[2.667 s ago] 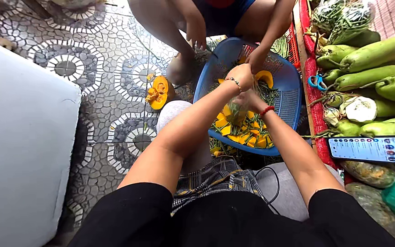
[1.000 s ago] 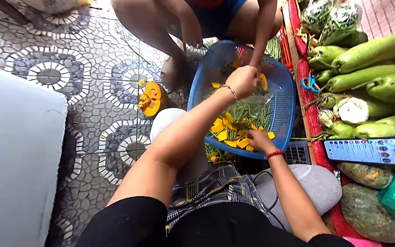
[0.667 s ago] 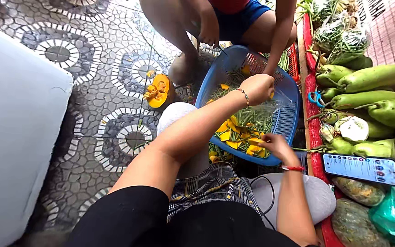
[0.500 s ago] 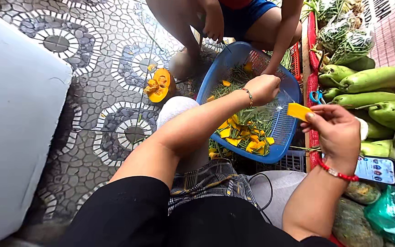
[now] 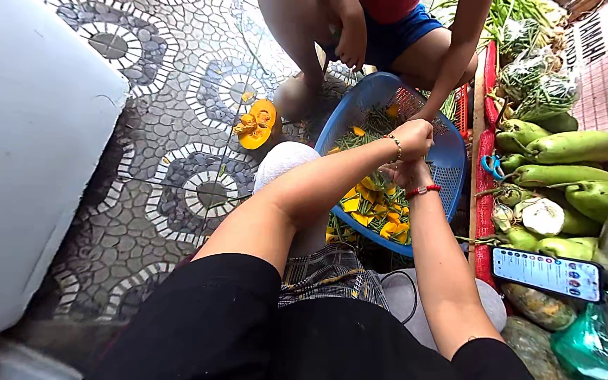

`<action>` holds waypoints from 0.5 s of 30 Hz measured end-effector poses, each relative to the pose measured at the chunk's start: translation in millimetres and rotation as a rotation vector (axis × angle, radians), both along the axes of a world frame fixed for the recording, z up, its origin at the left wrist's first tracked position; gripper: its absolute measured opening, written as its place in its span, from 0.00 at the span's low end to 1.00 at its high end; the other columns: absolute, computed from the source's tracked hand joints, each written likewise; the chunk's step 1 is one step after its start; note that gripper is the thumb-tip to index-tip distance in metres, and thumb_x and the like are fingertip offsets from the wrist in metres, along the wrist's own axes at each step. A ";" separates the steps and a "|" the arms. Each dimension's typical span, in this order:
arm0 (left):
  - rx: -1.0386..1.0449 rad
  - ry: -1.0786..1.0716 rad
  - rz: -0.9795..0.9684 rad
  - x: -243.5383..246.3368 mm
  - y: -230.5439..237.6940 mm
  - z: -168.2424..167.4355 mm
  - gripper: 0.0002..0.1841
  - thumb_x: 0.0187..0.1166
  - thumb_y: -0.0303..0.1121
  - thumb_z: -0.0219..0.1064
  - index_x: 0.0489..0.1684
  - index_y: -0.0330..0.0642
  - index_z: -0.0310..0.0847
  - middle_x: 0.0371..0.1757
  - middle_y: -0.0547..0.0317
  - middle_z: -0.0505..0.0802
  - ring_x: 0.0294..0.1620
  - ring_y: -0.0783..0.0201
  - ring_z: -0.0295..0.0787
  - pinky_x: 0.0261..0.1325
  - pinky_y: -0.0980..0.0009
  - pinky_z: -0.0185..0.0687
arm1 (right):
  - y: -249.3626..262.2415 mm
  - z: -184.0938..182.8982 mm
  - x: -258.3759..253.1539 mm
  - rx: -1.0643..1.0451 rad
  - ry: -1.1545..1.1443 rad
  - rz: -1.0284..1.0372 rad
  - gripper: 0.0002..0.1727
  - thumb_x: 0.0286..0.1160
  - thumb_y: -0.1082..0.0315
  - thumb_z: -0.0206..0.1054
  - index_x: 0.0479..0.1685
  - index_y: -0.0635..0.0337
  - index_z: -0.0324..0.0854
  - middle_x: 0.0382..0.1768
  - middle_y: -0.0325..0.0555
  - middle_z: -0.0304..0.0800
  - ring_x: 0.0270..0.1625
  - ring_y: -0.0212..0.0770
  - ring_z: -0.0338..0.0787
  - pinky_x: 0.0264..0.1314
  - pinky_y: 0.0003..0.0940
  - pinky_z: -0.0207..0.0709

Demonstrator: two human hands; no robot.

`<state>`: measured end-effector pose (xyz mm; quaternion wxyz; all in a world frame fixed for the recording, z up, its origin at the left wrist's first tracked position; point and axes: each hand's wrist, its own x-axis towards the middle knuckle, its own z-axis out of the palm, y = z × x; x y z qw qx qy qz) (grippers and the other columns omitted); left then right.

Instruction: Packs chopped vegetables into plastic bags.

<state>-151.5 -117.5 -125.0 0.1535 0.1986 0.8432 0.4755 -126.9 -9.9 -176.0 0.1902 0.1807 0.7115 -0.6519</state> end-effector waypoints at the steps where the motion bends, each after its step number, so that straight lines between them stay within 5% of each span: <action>1: 0.010 -0.002 0.002 -1.2 0.8 -0.8 0.13 0.89 0.29 0.57 0.49 0.26 0.84 0.45 0.41 0.89 0.50 0.51 0.86 0.58 0.53 0.78 | 0.5 -1.7 0.5 0.086 0.014 0.053 0.17 0.81 0.83 0.57 0.66 0.64 0.69 0.45 0.52 0.84 0.35 0.41 0.89 0.34 0.37 0.87; 3: 0.014 -0.011 0.010 -2.4 1.4 -1.2 0.13 0.89 0.29 0.58 0.46 0.27 0.84 0.42 0.43 0.88 0.47 0.52 0.85 0.55 0.53 0.78 | 2.9 -6.8 0.1 0.263 0.057 0.169 0.20 0.72 0.87 0.64 0.64 0.67 0.72 0.41 0.50 0.86 0.32 0.36 0.87 0.32 0.31 0.83; 6: -0.011 -0.031 0.007 -0.5 -0.2 0.8 0.13 0.89 0.30 0.58 0.45 0.26 0.85 0.41 0.43 0.88 0.45 0.52 0.85 0.54 0.53 0.78 | -0.5 -3.5 2.9 0.490 0.114 0.357 0.15 0.79 0.81 0.63 0.63 0.73 0.73 0.44 0.52 0.81 0.38 0.34 0.82 0.43 0.29 0.80; 10: -0.059 -0.021 -0.023 -0.3 -2.3 -0.7 0.13 0.89 0.30 0.58 0.48 0.28 0.86 0.43 0.42 0.90 0.48 0.50 0.87 0.56 0.51 0.79 | -31.5 28.0 19.8 0.775 0.067 0.468 0.20 0.83 0.81 0.60 0.72 0.78 0.71 0.64 0.64 0.80 0.61 0.42 0.81 0.69 0.32 0.73; 15: -0.083 0.011 -0.057 0.7 -6.3 -3.8 0.13 0.89 0.29 0.58 0.46 0.27 0.85 0.44 0.41 0.90 0.49 0.48 0.87 0.57 0.49 0.78 | -16.8 -16.5 -2.5 0.914 0.110 0.582 0.30 0.82 0.69 0.67 0.80 0.77 0.68 0.81 0.71 0.71 0.87 0.60 0.67 0.90 0.50 0.58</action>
